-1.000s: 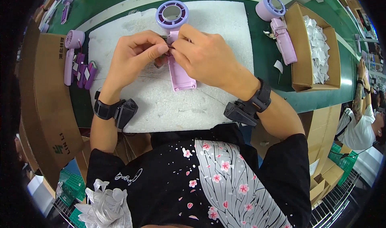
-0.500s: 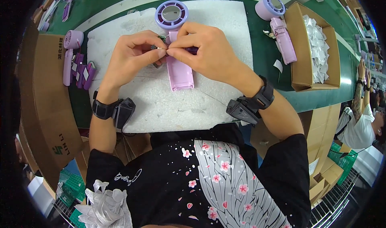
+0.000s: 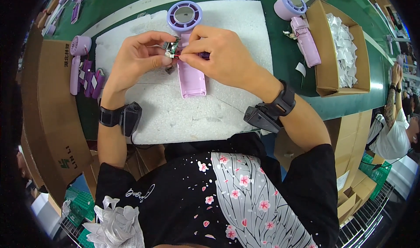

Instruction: The person assembles a handheld fan by connecting a battery pack to a circuit board, testing the light, and fitting the batteries into the housing. After setting the fan aside, they pick up another battery pack and apply a piece of tape to it.

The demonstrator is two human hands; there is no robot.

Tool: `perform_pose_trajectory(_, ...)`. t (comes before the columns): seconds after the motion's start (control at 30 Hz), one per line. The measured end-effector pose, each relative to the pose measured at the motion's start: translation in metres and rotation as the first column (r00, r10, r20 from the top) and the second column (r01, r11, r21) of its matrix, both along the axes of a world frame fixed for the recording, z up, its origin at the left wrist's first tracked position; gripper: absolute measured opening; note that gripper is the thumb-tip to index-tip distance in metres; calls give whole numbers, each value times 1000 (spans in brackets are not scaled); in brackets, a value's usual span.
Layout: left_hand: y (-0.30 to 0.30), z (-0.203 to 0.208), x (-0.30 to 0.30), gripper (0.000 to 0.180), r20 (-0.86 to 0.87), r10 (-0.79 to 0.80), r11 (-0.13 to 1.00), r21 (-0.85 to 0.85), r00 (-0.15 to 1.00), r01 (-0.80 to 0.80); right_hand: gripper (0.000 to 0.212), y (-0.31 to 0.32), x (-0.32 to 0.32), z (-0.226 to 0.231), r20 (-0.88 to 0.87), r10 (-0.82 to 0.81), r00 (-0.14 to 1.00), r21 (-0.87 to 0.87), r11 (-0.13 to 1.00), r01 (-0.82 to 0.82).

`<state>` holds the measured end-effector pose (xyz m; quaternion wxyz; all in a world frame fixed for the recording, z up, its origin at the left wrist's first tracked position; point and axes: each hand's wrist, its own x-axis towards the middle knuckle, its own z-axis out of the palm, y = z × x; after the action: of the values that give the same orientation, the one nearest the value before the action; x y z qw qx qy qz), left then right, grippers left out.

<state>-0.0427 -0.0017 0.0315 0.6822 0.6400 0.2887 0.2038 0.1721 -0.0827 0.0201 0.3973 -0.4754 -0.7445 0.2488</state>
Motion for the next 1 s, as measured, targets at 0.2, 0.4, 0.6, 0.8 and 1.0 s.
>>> perform_pose_trajectory(0.2, 2, -2, 0, 36, 6, 29, 997, 69, 1000, -29, 10, 1, -2, -2, 36, -23, 999, 32, 999, 22)
perform_pose_trajectory(0.4, -5, -1, 5, 37, 37, 62, 989, 131, 997, -66, 9, -1, -3, -5, 30, -43, 999, 84, 996, 40)
perform_pose_trajectory(0.6, -10, 7, 7, 39, -50, 84, 985, 152, 995, -75, 9, 1, -2, -5, 39, -47, 998, 123, 991, 42)
perform_pose_trajectory(0.8, -15, -2, 12, 35, 8, 106, 914, 394, 994, -101, 23, -1, -10, 7, -95, -167, 981, 72, 982, 174)
perform_pose_trajectory(1.0, -16, 3, 10, 33, -75, 162, 951, 279, 984, -135, 32, 2, -6, -1, -49, -139, 989, 162, 976, 145)
